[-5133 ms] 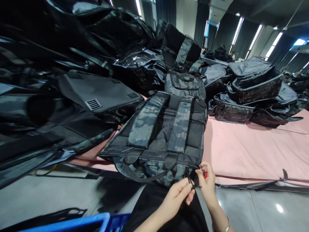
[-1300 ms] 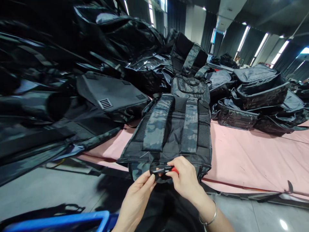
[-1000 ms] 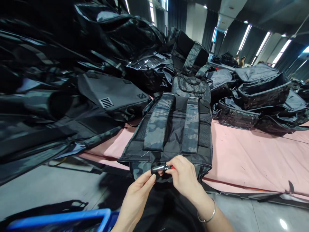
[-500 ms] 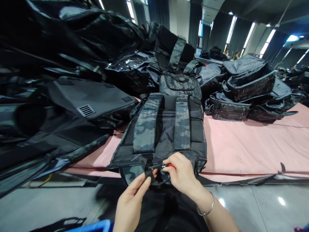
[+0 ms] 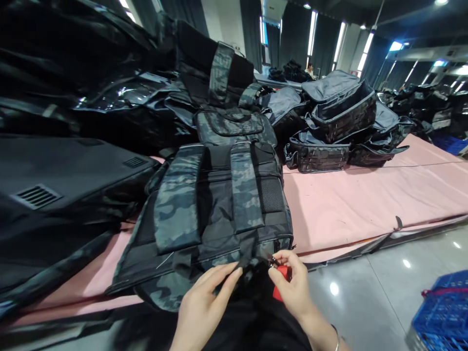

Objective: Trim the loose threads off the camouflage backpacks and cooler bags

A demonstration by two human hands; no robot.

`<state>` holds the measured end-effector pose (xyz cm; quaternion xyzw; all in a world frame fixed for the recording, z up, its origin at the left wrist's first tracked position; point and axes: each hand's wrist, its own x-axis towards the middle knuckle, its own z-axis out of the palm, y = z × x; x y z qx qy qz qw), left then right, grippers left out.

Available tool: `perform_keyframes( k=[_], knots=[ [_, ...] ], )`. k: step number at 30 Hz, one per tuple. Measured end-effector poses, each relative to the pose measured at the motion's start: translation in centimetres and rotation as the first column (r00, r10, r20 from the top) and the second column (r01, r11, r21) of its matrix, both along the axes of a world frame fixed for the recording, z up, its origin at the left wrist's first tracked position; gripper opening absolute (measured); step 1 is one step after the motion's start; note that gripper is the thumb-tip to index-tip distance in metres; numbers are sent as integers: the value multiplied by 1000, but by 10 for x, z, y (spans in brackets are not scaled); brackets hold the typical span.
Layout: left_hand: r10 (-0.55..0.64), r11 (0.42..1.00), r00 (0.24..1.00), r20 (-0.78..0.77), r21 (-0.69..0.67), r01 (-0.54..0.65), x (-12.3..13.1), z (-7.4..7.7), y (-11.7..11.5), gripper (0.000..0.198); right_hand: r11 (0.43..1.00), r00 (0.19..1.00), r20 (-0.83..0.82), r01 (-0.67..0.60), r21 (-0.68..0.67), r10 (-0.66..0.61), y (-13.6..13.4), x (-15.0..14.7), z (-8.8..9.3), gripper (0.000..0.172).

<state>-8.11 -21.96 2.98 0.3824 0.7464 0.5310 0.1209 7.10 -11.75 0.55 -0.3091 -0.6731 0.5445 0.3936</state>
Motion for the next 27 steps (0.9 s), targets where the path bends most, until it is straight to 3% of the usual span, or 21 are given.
perform_keyframes(
  k=[4,7,18,21,27],
  knots=[
    [55,998,940,337,11,-63,-1,7,-4,29,999,998,62,19,32,-21,-10,-2,-4,19],
    [74,997,904,421,-13,-75,0,7,-5,36,999,996,87,2,43,-5,-14,-9,-3,20],
    [41,999,947,319,-22,-36,1,3,-7,35,996,998,55,1,94,-6,-13,-21,7,10],
    [36,999,960,278,-23,-31,0,2,-7,34,999,998,56,17,51,-20,-12,-19,6,9],
    [6,1000,985,170,-13,-4,1,0,-7,31,996,995,89,-45,77,38,-12,-17,9,13]
  ],
)
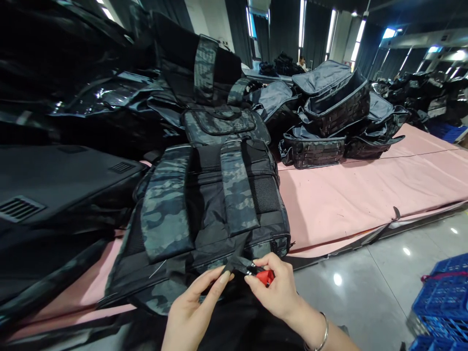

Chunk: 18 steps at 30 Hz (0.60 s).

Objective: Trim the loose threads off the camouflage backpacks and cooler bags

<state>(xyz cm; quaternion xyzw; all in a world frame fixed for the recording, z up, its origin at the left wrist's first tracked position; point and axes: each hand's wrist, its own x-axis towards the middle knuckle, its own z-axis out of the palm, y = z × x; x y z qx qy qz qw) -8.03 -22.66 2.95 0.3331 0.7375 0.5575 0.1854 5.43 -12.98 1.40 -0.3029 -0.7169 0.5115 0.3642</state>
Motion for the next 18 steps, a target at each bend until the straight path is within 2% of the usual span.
perform_keyframes(
  k=[3,6,10,15,17,18],
  knots=[
    [-5,1000,993,-122,0,6,1,-1,-1,29,1000,1000,-1,-19,5,19,1,2,2,10],
    [71,997,941,-330,26,-66,5,-3,-2,26,995,999,-39,-41,-89,38,4,2,0,13],
    [154,988,787,-597,112,-108,13,-3,2,9,973,987,-76,-155,-171,144,9,-2,-2,20],
    [235,972,480,-845,214,-99,23,-4,7,14,959,980,19,-189,-209,197,9,-21,-1,18],
    [241,970,431,-869,232,-75,26,-7,7,16,955,982,19,-179,-236,188,7,-30,-2,23],
    [229,972,446,-865,229,-55,26,-9,6,15,953,985,-2,-165,-252,170,5,-35,-2,26]
  ],
)
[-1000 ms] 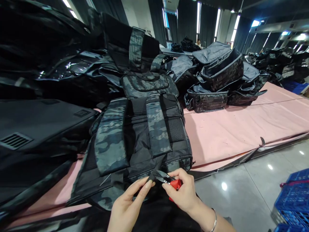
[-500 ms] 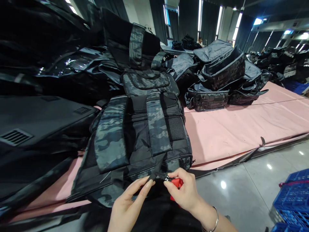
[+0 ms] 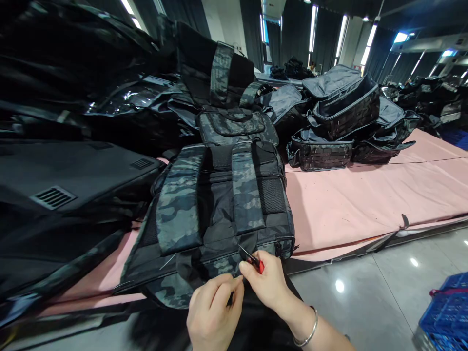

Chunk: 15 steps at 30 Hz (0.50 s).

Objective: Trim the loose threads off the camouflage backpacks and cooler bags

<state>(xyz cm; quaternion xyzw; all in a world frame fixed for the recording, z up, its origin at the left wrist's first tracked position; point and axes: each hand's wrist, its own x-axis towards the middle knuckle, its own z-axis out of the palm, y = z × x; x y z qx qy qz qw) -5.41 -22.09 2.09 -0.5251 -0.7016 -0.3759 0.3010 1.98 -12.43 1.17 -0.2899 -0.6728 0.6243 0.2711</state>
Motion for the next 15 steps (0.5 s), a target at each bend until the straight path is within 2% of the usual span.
perform_keyframes(
  k=[2,3,6,7,8,10,12,13,15],
  knots=[
    [-49,999,993,107,0,49,-1,-5,-4,10,994,996,-79,34,-105,-42,-3,-9,-1,31],
    [-55,998,979,196,7,55,-2,-8,-6,8,978,990,-131,21,-207,-49,-5,-13,-2,32],
    [-15,999,907,421,-20,26,-9,-16,-12,23,854,966,-257,-106,-509,-33,-7,-20,-5,39],
    [-9,998,894,447,-47,33,-11,-18,-13,25,823,960,-277,-140,-550,-22,-8,-20,-6,41],
    [-14,996,890,455,-74,54,-14,-20,-13,25,823,959,-283,-151,-548,-12,-8,-18,-6,41],
    [-37,992,890,455,-91,88,-19,-22,-13,22,899,968,-250,-114,-423,5,-7,-10,-4,36],
    [-30,996,882,471,-64,68,-22,-22,-11,20,982,988,-154,-29,-187,0,-6,3,0,28],
    [-22,998,878,477,-46,50,-22,-22,-10,19,998,996,-93,6,-56,-11,-6,11,4,25],
    [-22,999,880,474,-14,33,-22,-20,-8,17,984,999,23,29,176,-34,-6,26,10,20]
  ],
)
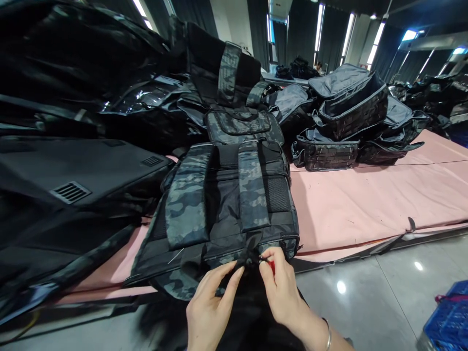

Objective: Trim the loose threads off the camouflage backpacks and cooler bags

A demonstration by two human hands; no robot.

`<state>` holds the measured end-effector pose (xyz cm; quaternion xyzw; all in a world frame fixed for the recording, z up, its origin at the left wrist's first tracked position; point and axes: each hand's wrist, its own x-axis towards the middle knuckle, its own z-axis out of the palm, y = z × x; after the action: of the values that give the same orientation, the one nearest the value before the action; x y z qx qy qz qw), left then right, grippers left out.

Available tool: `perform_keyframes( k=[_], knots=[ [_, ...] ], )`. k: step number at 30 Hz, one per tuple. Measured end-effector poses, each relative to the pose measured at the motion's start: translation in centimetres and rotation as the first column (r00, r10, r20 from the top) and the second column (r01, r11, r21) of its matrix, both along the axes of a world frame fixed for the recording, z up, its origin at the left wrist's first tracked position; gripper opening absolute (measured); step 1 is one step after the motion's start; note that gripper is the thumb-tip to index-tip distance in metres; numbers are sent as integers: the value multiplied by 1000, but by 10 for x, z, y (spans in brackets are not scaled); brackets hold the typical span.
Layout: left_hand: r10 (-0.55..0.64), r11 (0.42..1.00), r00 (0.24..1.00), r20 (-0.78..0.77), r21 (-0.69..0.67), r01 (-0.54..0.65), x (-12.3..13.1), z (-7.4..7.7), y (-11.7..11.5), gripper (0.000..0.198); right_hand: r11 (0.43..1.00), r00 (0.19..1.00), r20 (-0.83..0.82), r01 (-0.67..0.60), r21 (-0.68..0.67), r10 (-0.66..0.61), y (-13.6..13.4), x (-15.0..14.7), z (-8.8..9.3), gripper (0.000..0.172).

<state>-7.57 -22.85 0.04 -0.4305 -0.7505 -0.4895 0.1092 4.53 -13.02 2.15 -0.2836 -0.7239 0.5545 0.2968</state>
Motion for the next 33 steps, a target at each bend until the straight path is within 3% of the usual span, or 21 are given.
perform_keyframes(
  k=[5,12,20,24,28,33],
  knots=[
    [9,999,998,-58,37,-7,3,2,3,13,938,994,85,37,344,-71,-1,11,4,16],
    [-14,1000,996,-86,20,16,6,4,1,11,877,992,88,36,480,-89,2,1,3,16],
    [-25,998,996,-81,52,30,5,1,1,12,899,992,79,58,434,-102,2,6,9,13],
    [-14,999,996,-86,35,18,8,1,1,11,890,992,106,10,457,-65,2,5,7,15],
    [-16,997,986,-167,76,29,8,11,-9,22,939,996,75,17,343,-45,3,9,3,14],
    [240,964,907,-347,200,-178,-32,31,-35,28,970,997,-45,68,233,-60,11,10,-2,16]
  ],
)
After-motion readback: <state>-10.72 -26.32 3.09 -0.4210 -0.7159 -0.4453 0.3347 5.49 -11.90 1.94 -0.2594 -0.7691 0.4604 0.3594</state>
